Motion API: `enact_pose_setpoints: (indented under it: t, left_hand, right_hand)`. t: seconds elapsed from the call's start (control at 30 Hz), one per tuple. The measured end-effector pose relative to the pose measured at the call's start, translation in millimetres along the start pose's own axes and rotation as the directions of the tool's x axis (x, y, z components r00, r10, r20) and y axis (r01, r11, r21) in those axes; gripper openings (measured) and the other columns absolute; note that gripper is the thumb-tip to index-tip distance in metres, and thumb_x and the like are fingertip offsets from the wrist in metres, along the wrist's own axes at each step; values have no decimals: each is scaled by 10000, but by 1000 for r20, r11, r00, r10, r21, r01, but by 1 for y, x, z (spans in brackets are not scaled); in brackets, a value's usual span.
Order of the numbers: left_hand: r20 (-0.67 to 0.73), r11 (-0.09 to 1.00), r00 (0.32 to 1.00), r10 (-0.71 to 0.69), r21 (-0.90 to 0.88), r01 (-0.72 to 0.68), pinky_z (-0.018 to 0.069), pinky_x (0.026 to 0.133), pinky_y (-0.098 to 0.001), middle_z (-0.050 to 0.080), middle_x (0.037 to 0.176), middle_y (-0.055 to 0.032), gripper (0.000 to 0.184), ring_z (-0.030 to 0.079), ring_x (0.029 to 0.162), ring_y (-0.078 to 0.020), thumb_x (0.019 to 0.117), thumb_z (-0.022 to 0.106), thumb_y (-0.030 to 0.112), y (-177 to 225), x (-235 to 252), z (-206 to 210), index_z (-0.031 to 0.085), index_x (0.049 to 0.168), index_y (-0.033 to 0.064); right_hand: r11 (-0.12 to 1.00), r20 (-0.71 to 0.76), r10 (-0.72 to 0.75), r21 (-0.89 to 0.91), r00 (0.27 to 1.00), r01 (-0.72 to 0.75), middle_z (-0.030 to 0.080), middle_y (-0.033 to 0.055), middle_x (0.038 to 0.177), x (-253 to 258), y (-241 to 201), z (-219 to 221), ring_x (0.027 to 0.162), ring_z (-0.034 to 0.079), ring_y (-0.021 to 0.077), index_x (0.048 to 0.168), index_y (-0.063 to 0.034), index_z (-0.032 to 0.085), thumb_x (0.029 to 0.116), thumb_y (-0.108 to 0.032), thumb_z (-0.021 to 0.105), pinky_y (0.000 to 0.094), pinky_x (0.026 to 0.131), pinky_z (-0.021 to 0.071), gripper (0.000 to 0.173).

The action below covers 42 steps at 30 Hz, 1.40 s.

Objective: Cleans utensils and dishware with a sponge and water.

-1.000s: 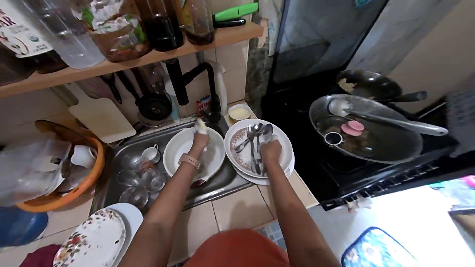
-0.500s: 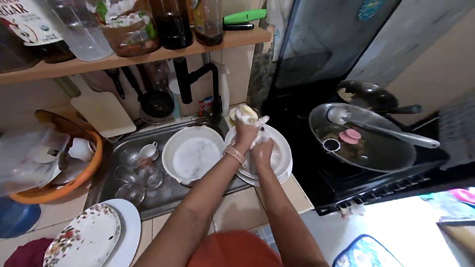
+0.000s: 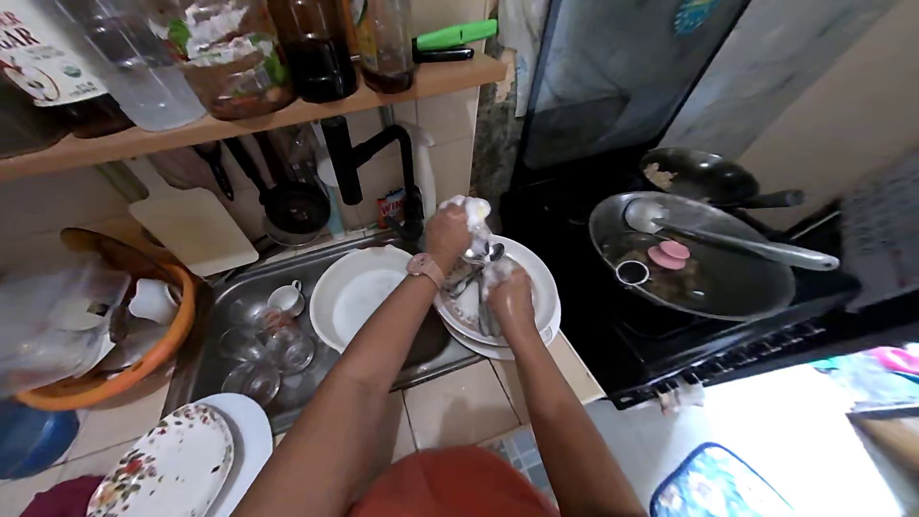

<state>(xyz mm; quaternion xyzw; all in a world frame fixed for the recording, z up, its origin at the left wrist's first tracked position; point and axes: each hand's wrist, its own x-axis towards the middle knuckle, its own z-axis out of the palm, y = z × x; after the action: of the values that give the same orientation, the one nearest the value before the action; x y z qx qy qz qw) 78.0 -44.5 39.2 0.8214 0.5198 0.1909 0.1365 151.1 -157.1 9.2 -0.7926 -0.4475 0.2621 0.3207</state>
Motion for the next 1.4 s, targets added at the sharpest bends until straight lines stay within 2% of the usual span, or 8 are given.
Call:
enact_pose_setpoints:
  t: [0.1,0.2,0.37,0.5,0.6,0.83,1.07,1.4]
  left_hand:
    - [-108,935,985,-134,-342,90,450,1081,-558,619,1305,-309,423,596,1251,-423,971,642,88,-15,8,3,567,1334,-116]
    - [43,462,972,-233,-874,149,514,891,-357,621,1174,-154,301,598,1023,-195,1082,454,149,-29,-9,17,547,1329,3]
    - [110,362,992,-62,-924,125,526,945,-337,578,1365,-117,532,611,1133,-157,1028,556,51,-32,-70,29,379,1527,108]
    - [99,-60,995,10,-993,100,543,829,-239,634,1067,5,399,616,946,-46,1134,229,344,-33,-41,19,518,1313,133]
    - [57,145,994,-94,-987,70,524,674,-205,598,889,30,333,584,751,-15,1131,245,274,-32,-21,-1,526,1213,115]
    - [18,976,995,99,-195,-93,410,1116,-580,539,1380,-346,644,529,1312,-457,901,760,157,-30,-24,-7,476,1399,-135]
    - [570,889,766,299,126,-441,299,1195,-560,453,1502,-320,611,406,1435,-448,975,678,213,-29,-23,-13,467,1441,-122]
    - [620,698,589,519,91,-710,474,991,-597,674,1124,-295,219,636,1124,-460,885,670,-87,-14,-1,-26,674,1102,-120]
  right_hand:
    - [996,31,-54,76,998,52,658,294,1212,1,7,-1,1152,637,428,1228,64,654,991,-50,633,583,1009,479,264]
    - [910,-32,-201,365,979,199,683,216,1001,8,22,6,919,641,256,1101,93,679,995,-47,623,423,872,529,184]
    - [733,123,-159,680,980,33,529,-1,720,12,13,10,561,468,25,1051,35,610,1057,-89,523,181,523,425,152]
    - [726,261,-235,688,936,-10,513,-43,660,15,21,3,508,449,-11,1042,6,617,1050,-67,532,138,480,402,113]
    - [833,273,-304,541,913,116,511,-41,656,20,30,-3,533,449,-8,935,2,645,1033,-71,556,152,517,407,152]
    - [998,181,-53,-18,982,58,659,276,1217,16,11,-7,1154,627,433,1229,23,665,1003,-153,647,633,989,470,287]
    - [892,226,-136,-395,965,218,672,299,1176,13,4,-37,1149,633,471,1216,43,674,985,-126,647,639,966,472,288]
    - [693,314,-349,-548,883,468,711,257,1049,8,4,-50,1013,685,455,1103,41,704,1003,-115,606,624,857,506,209]
